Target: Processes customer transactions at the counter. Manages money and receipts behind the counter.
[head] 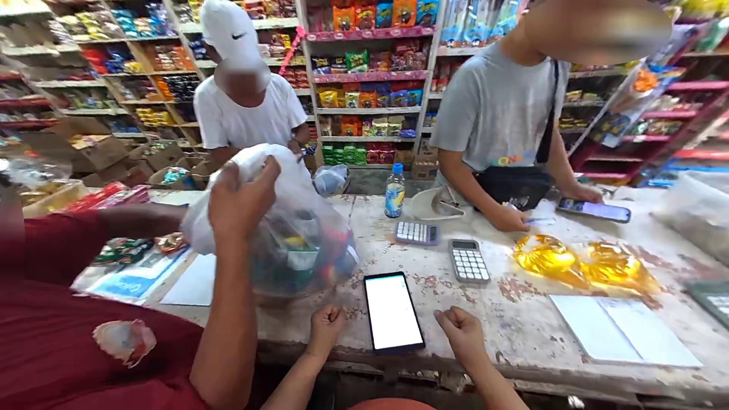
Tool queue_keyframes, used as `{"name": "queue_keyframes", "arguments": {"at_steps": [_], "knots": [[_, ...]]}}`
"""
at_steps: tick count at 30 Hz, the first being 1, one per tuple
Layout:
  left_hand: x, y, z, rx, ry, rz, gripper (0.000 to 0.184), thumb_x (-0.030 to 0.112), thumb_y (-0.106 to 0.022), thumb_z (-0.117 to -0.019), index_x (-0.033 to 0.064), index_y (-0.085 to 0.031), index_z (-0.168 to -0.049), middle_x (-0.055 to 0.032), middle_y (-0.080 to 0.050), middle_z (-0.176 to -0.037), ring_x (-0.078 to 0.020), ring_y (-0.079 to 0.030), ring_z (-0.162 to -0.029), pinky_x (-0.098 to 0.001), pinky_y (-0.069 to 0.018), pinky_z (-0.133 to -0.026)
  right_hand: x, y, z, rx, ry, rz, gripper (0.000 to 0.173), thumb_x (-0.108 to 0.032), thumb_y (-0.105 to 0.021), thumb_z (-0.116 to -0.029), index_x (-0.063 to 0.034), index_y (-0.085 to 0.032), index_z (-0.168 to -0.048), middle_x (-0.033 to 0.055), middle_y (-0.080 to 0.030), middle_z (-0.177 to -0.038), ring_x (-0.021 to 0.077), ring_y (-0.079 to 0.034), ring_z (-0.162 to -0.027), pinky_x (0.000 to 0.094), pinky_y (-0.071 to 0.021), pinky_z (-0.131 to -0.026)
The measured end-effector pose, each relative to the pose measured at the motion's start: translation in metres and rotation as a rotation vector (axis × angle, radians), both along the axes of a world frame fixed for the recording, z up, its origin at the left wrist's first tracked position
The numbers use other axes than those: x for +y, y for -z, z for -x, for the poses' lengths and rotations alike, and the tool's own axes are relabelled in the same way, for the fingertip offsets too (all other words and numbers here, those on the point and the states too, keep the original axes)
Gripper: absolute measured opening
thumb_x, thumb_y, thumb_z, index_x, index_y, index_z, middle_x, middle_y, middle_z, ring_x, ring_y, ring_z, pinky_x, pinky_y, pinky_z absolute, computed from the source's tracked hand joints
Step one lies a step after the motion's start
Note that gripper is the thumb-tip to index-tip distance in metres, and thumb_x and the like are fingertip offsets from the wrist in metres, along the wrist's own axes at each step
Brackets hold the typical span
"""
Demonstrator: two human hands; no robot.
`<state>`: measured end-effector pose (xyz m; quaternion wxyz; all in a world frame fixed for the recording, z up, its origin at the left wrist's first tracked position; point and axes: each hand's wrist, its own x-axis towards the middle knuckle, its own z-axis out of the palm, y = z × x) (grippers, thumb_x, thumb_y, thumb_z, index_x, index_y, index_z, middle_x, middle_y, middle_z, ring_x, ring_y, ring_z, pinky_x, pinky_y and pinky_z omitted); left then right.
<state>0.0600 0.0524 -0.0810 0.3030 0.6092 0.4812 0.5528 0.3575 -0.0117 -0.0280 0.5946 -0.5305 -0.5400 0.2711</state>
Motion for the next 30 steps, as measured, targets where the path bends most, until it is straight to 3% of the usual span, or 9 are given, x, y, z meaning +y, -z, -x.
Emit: {"name": "queue_keyframes", "arguments": {"at_steps": [3, 8, 10, 13, 16, 19, 21, 26, 30], "knots": [[-0.01, -0.027, -0.007, -0.07, 0.011, 0.025, 0.036, 0.007, -0.068, -0.0899, 0.0134, -0.044, -0.063, 0.0135, -0.037, -0.057, 0.007, -0.035, -0.051, -0.0113, -0.0329, -0.052, -0.004, -0.017, 0.008, 0.002, -0.096, -0.106, 0.04, -0.015, -0.067, -0.0922, -0.0205, -0.044, -0.06, -0.0163, -0.039, -0.055, -0.0074, -0.036, -0.05, 0.0133, -0.03, -0.049], [-0.022, -0.086, -0.02, -0.115, 0.204, -0.278, 0.036, 0.014, -0.07, -0.0933, 0.0225, -0.047, -0.067, 0.0177, -0.043, -0.061, 0.0103, -0.038, -0.054, -0.0073, -0.0339, -0.051, 0.005, 0.05, -0.013, -0.057, 0.006, 0.12, 0.034, -0.012, -0.065, -0.0878, -0.0152, -0.044, -0.061, -0.0116, -0.038, -0.057, -0.0028, -0.034, -0.051, 0.018, -0.0301, -0.051], [-0.017, -0.075, -0.019, -0.089, 0.216, -0.261, 0.038, 0.014, -0.069, -0.0931, 0.0227, -0.045, -0.066, 0.0177, -0.041, -0.06, 0.0101, -0.037, -0.053, -0.0076, -0.0331, -0.05, 0.008, 0.053, -0.012, -0.076, 0.015, 0.124, 0.034, -0.013, -0.065, -0.088, -0.014, -0.044, -0.061, -0.0104, -0.037, -0.056, -0.0017, -0.035, -0.051, 0.019, -0.0302, -0.051], [-0.005, -0.015, -0.01, 0.075, 0.145, -0.06, 0.038, 0.009, -0.066, -0.0893, 0.0131, -0.042, -0.061, 0.0122, -0.036, -0.055, 0.0064, -0.034, -0.049, -0.012, -0.0304, -0.049, 0.008, 0.048, -0.009, -0.046, 0.011, 0.143, 0.035, -0.012, -0.065, -0.0888, -0.0146, -0.043, -0.061, -0.0105, -0.036, -0.056, -0.0012, -0.034, -0.05, 0.0191, -0.0291, -0.05], [-0.001, 0.008, -0.006, 0.176, 0.149, -0.035, 0.036, 0.009, -0.065, -0.0879, 0.0101, -0.042, -0.06, 0.0098, -0.035, -0.055, 0.0059, -0.033, -0.05, -0.0122, -0.0293, -0.049, 0.01, 0.02, -0.004, 0.105, 0.041, 0.1, 0.038, -0.008, -0.067, -0.0868, -0.0175, -0.041, -0.061, -0.0127, -0.035, -0.054, -0.0024, -0.032, -0.049, 0.0183, -0.0283, -0.05], [0.001, 0.011, -0.006, 0.137, 0.133, -0.033, 0.037, 0.009, -0.067, -0.0875, 0.0121, -0.042, -0.06, 0.0116, -0.036, -0.055, 0.0074, -0.033, -0.049, -0.0109, -0.0291, -0.048, 0.008, -0.032, 0.003, 0.156, -0.026, -0.105, 0.038, -0.006, -0.066, -0.0888, -0.0188, -0.042, -0.062, -0.015, -0.037, -0.056, -0.0058, -0.033, -0.051, 0.0152, -0.0284, -0.051], [0.0, 0.002, -0.006, 0.086, 0.091, 0.012, 0.037, 0.005, -0.067, -0.087, 0.0145, -0.041, -0.062, 0.0131, -0.036, -0.055, 0.0076, -0.033, -0.048, -0.0107, -0.0294, -0.048, 0.012, -0.038, 0.002, 0.146, -0.057, -0.15, 0.039, -0.006, -0.066, -0.0904, -0.0185, -0.042, -0.062, -0.0149, -0.037, -0.057, -0.006, -0.033, -0.052, 0.0149, -0.028, -0.051], [-0.01, -0.054, -0.011, -0.062, 0.176, -0.159, 0.036, 0.011, -0.07, -0.0896, 0.0226, -0.046, -0.066, 0.0194, -0.04, -0.058, 0.01, -0.036, -0.051, -0.0084, -0.0323, -0.05, 0.021, 0.042, -0.023, 0.035, 0.04, 0.139, 0.033, -0.009, -0.066, -0.0886, -0.013, -0.044, -0.065, -0.0102, -0.036, -0.057, -0.0012, -0.034, -0.052, 0.0186, -0.0301, -0.052], [-0.009, -0.052, -0.006, -0.015, 0.21, -0.216, 0.037, 0.012, -0.069, -0.0907, 0.0219, -0.045, -0.065, 0.0189, -0.039, -0.058, 0.0103, -0.035, -0.051, -0.0081, -0.0313, -0.05, 0.023, 0.045, -0.019, -0.001, 0.051, 0.163, 0.034, -0.009, -0.064, -0.0886, -0.0139, -0.043, -0.063, -0.0108, -0.034, -0.056, -0.0013, -0.032, -0.051, 0.0187, -0.0286, -0.051]]}}
